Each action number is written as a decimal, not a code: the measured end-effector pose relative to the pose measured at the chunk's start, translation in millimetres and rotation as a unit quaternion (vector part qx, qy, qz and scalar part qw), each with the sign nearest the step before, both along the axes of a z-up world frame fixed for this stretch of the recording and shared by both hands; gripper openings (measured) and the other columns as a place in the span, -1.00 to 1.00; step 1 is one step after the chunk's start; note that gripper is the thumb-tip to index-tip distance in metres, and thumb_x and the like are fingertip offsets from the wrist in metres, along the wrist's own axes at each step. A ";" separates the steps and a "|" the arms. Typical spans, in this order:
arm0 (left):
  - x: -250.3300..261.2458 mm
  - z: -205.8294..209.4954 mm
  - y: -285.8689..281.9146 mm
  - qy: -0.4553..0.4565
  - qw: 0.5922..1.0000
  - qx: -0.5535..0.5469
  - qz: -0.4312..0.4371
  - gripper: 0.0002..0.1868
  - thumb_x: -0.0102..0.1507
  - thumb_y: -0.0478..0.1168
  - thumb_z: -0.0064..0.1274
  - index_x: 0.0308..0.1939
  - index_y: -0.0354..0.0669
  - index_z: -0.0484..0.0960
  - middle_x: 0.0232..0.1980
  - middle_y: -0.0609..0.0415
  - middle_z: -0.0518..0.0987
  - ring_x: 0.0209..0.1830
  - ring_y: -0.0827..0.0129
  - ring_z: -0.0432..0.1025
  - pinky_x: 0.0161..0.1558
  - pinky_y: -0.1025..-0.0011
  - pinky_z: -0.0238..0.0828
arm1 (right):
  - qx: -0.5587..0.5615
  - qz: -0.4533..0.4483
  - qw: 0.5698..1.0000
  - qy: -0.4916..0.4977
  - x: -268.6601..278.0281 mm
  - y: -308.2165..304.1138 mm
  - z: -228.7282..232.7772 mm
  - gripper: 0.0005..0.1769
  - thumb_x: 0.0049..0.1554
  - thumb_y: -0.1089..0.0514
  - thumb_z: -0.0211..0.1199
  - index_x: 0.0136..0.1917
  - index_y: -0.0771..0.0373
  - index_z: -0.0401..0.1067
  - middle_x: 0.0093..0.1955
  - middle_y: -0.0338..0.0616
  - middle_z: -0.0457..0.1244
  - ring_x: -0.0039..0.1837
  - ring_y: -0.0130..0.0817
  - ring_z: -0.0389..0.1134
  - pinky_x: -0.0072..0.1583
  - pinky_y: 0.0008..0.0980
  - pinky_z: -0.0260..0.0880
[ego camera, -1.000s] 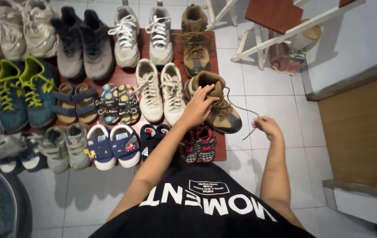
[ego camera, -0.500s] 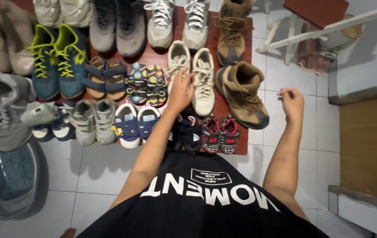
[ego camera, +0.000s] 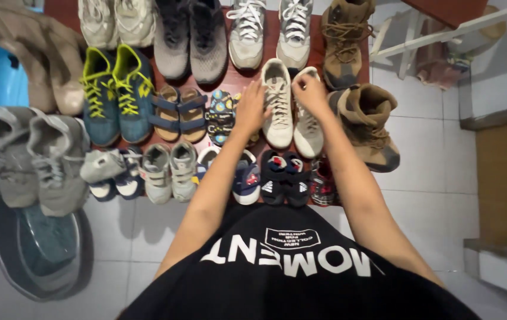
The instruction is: Arranging and organizing various pairs of shoes, boots, and sneakers laid out on the floor.
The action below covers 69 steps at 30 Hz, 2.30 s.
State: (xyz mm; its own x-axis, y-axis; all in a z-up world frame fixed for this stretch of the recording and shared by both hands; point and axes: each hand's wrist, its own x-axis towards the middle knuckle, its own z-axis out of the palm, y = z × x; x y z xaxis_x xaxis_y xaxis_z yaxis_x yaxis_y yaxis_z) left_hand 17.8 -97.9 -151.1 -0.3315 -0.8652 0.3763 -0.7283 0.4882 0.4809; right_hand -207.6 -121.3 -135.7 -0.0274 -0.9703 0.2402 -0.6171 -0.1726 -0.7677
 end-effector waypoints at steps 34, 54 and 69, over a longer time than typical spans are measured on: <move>-8.3 -19.7 -21.9 -0.081 0.988 0.103 -0.084 -0.01 0.02 -0.04 0.44 0.42 -0.15 0.25 0.51 -0.03 0.22 0.50 0.03 0.14 0.43 -0.04 0.10 | 0.047 -0.008 0.914 -0.402 32.8 -7.0 90.6 -0.92 0.40 0.19 0.04 0.03 0.21 0.30 -0.08 -0.20 0.32 -0.06 -0.46 0.34 0.03 -0.46 0.43; -4.2 -25.2 -46.2 -0.001 0.986 0.128 -0.106 -0.40 0.08 -0.20 0.28 0.22 -0.03 0.54 0.36 -0.13 0.34 0.24 -0.18 0.33 0.21 0.00 0.32 | 0.155 0.166 0.972 -0.063 43.8 11.6 92.4 -0.74 0.27 0.19 0.15 0.20 0.29 0.44 0.09 -0.10 0.38 0.12 -0.38 0.39 0.16 -0.40 0.38; 8.3 -20.5 -61.6 0.019 0.981 0.138 -0.137 -0.54 0.13 -0.14 0.31 0.04 -0.14 0.52 0.25 -0.11 0.37 0.20 -0.12 0.35 0.20 0.03 0.35 | 0.060 -0.048 0.984 0.163 49.0 10.3 -23.2 -0.66 0.01 0.26 0.34 0.09 0.30 0.48 0.12 0.27 0.22 0.17 0.25 0.29 0.20 0.00 0.32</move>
